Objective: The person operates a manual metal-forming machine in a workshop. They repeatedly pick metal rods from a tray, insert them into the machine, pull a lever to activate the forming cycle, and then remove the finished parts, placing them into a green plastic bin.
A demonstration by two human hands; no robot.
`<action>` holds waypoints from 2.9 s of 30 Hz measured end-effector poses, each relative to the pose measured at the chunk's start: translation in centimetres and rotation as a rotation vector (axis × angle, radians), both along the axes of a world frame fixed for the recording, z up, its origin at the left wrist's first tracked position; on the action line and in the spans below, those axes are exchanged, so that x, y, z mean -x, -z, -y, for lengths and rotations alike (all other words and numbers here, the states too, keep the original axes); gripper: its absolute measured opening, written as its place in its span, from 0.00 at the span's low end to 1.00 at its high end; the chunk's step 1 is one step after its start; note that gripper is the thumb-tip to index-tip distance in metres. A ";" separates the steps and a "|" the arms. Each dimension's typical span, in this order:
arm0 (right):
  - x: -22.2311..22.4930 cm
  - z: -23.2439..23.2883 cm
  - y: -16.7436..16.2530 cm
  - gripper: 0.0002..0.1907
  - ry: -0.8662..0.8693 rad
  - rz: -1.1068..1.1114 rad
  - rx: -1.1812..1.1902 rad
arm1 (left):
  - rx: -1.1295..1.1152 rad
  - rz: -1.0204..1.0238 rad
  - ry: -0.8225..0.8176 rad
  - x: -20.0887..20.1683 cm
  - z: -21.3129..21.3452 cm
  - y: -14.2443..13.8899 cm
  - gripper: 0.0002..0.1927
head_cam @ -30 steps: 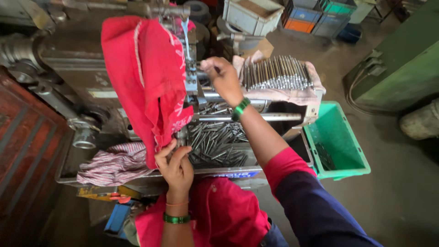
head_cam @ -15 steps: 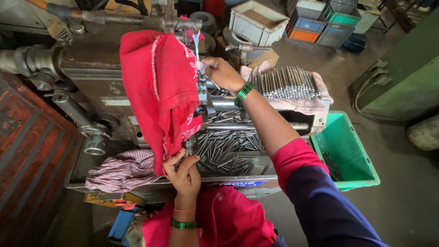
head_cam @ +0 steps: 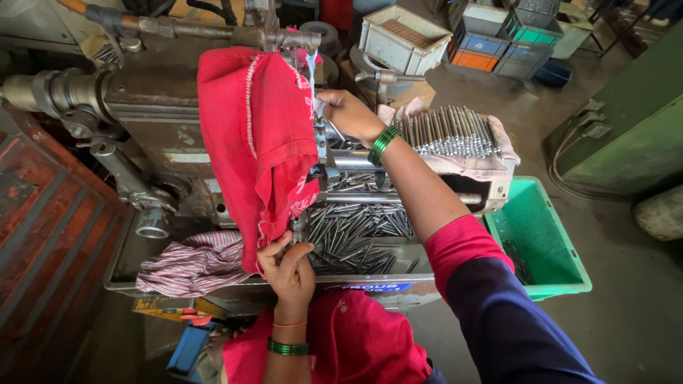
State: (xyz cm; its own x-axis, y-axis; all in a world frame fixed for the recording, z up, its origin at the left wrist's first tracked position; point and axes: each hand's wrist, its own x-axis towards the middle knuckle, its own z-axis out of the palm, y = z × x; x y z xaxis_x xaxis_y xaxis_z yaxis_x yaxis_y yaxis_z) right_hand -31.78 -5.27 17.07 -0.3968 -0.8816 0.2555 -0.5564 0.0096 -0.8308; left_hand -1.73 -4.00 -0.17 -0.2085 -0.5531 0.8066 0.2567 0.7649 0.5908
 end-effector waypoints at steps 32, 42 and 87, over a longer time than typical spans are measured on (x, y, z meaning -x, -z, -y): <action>2.4 -4.8 0.0 0.20 0.136 -0.205 -0.036 | -0.015 0.002 -0.016 0.2 -0.4 0.0 0.13; -1.9 -4.9 0.9 0.13 0.356 0.705 0.558 | -0.028 0.029 0.025 -0.4 -0.9 -0.6 0.14; -7.3 -3.5 3.0 0.46 0.073 0.475 0.406 | 0.007 0.059 -0.039 0.9 -1.2 1.2 0.18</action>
